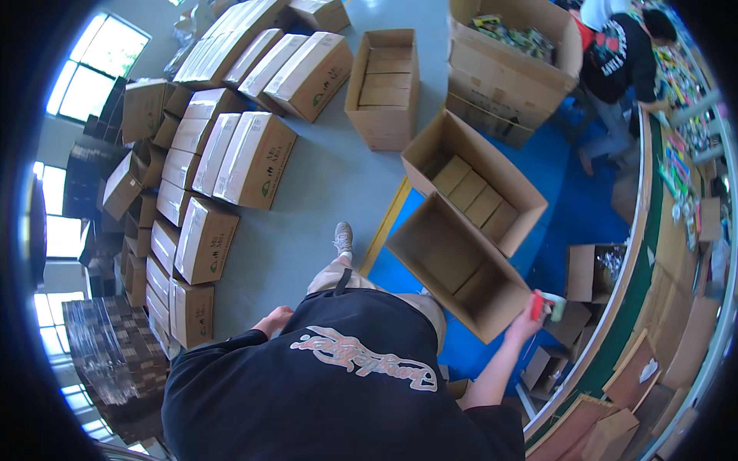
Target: The person packs boxes into a carton and tapes the carton shut with a tape dispenser. Then, the person transfers packaged items from a bin to a table, packs them into a small box, and tapes the box closed with the tape dispenser.
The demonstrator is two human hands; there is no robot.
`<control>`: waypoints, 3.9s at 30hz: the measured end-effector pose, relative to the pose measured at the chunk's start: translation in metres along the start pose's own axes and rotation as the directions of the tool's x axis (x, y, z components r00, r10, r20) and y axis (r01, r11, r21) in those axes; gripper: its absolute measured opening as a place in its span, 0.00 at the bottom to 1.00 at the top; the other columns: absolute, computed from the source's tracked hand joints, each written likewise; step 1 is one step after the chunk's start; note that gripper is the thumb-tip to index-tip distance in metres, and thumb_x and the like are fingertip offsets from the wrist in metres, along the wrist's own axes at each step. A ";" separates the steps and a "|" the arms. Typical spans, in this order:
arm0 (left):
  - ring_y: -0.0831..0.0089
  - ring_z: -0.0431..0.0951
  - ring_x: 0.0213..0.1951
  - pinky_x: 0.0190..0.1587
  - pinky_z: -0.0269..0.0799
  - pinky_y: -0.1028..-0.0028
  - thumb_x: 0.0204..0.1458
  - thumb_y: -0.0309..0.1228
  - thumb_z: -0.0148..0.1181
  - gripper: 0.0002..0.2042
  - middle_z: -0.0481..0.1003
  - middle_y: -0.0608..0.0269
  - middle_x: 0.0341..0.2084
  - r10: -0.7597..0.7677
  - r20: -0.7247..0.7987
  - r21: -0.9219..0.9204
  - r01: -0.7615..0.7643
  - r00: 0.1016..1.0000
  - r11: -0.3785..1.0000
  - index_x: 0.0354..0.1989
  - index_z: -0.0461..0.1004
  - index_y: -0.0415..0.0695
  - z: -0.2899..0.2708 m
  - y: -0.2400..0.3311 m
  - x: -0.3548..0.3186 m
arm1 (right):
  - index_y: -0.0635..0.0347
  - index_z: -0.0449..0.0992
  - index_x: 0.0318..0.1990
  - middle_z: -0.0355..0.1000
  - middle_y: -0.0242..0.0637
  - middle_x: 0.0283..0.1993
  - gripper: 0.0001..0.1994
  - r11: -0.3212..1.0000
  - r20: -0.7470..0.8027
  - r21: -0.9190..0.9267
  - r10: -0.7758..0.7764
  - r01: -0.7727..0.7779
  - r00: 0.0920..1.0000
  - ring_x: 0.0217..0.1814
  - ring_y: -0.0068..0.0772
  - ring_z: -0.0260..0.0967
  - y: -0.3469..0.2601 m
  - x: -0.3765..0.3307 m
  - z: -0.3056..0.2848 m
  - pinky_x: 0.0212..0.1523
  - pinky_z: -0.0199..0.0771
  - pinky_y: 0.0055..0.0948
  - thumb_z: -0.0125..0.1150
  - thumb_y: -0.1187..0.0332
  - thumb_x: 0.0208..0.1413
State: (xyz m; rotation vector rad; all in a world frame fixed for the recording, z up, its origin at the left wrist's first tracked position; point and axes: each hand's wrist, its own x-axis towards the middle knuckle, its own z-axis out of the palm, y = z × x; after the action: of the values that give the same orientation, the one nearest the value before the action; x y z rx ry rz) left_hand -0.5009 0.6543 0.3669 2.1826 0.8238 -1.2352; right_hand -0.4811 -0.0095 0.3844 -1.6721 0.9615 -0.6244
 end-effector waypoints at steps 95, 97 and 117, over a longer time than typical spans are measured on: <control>0.41 0.49 0.70 0.67 0.58 0.58 0.51 0.65 0.53 0.49 0.44 0.41 0.71 0.715 0.290 0.885 -0.462 0.636 0.052 0.72 0.46 0.43 -0.390 0.883 0.693 | 0.58 0.76 0.40 0.75 0.39 0.51 0.09 0.467 0.637 -0.217 0.733 -0.858 0.238 0.58 0.34 0.70 -0.092 0.084 0.786 0.59 0.69 0.37 0.67 0.74 0.51; 0.42 0.49 0.70 0.67 0.59 0.58 0.50 0.65 0.54 0.49 0.43 0.41 0.71 0.708 0.303 0.886 -0.462 0.638 0.037 0.72 0.46 0.43 -0.388 0.889 0.693 | 0.57 0.76 0.40 0.76 0.39 0.51 0.08 0.515 0.631 -0.110 0.697 -0.850 0.340 0.59 0.34 0.70 -0.083 0.078 0.806 0.59 0.69 0.37 0.66 0.75 0.52; 0.42 0.47 0.71 0.68 0.56 0.59 0.48 0.66 0.55 0.51 0.41 0.42 0.72 0.699 0.295 0.899 -0.436 0.651 0.027 0.73 0.44 0.44 -0.387 0.877 0.696 | 0.70 0.68 0.53 0.71 0.48 0.49 0.21 0.598 0.297 -0.126 0.784 -0.792 0.545 0.57 0.41 0.67 -0.071 0.040 0.875 0.64 0.65 0.50 0.55 0.59 0.61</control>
State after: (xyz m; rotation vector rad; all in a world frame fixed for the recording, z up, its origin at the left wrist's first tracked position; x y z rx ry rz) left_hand 0.6263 0.4859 0.0458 3.0350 -1.1615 -1.0360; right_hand 0.2537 0.4285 0.1832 -1.0684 1.3110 0.2655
